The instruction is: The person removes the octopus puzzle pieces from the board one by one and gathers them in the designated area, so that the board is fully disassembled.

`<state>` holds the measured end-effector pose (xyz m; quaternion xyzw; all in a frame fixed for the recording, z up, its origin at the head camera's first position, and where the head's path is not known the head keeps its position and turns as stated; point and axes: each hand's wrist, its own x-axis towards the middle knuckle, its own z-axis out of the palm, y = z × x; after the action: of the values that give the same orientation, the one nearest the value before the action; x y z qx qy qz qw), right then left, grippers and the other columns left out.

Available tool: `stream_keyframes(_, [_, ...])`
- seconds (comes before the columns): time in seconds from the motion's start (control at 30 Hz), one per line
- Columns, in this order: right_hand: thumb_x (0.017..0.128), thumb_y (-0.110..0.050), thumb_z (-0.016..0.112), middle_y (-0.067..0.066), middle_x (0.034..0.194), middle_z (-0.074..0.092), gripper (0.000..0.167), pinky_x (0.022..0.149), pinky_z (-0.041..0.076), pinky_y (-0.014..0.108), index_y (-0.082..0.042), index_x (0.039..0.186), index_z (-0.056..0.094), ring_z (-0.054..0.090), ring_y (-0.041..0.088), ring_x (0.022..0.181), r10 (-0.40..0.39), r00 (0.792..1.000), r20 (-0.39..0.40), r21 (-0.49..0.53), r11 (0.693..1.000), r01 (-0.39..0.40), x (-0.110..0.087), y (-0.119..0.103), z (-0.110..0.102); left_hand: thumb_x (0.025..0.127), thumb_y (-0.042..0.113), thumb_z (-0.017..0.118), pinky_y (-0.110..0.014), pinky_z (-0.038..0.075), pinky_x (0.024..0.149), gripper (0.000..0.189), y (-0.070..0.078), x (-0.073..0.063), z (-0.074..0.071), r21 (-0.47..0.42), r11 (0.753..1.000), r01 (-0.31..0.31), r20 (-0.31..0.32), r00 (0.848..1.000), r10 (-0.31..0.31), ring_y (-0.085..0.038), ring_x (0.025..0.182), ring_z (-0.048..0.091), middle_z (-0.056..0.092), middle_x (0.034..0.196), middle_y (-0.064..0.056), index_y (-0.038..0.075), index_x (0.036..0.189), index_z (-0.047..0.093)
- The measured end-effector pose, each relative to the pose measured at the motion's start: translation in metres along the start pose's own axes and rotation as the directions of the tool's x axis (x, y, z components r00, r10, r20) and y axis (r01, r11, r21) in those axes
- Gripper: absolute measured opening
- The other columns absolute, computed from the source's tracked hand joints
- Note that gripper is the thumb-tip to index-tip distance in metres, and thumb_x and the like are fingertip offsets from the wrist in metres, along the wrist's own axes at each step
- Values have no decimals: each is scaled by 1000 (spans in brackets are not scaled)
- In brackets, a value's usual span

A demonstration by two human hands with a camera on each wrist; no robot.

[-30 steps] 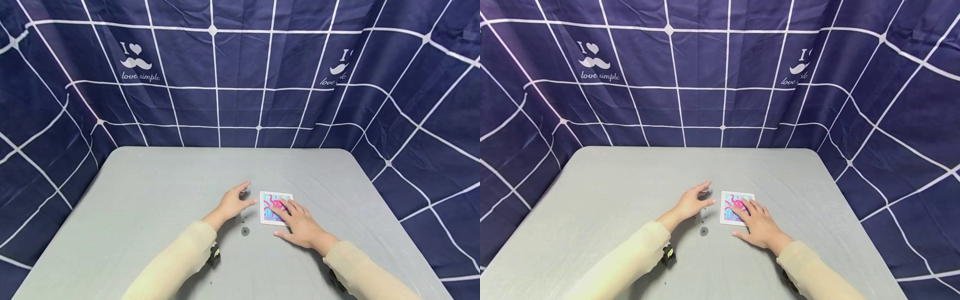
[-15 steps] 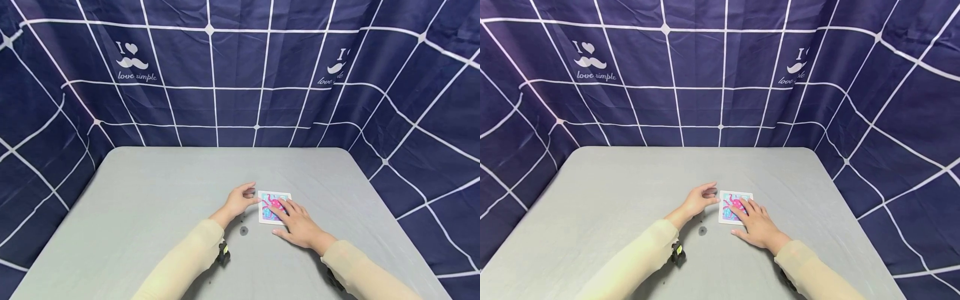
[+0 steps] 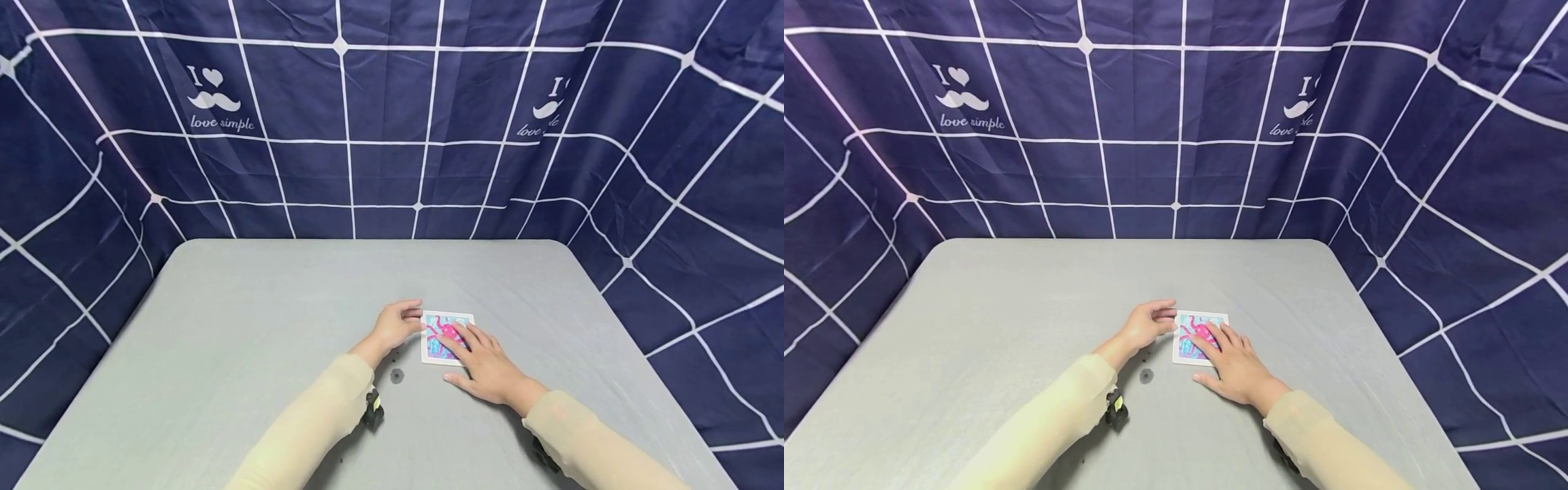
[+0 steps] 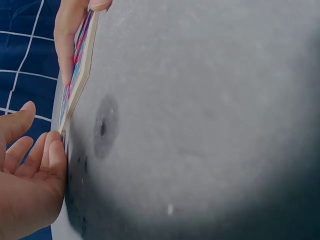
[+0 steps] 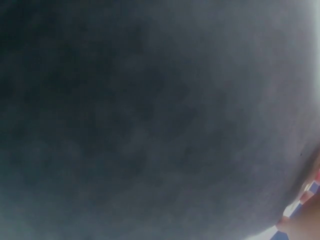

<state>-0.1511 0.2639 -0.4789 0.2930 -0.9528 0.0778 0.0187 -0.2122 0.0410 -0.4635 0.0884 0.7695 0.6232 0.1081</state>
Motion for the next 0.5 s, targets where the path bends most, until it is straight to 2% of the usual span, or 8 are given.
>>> stream_keyframes(0.2, [91, -56, 54, 20, 150, 28, 69, 101, 28, 65, -22, 148, 37, 22, 45, 136, -1, 1000, 7, -3, 1000, 1, 1, -1, -1, 86, 0, 67, -29, 53, 85, 47, 3, 2, 3, 32, 999, 39, -13, 999, -38, -25, 105, 63, 64, 119, -13, 0, 131, 55])
stream_keyframes(0.5, [91, -56, 53, 19, 151, 26, 69, 102, 27, 65, -22, 148, 36, 22, 45, 136, -2, 1000, 8, -4, 1000, 2, 1, -1, -1, 87, 1, 67, -29, 52, 86, 38, 2, 5, 5, 87, 995, 41, -25, 999, -39, -22, 105, 63, 68, 112, -9, 0, 125, 61])
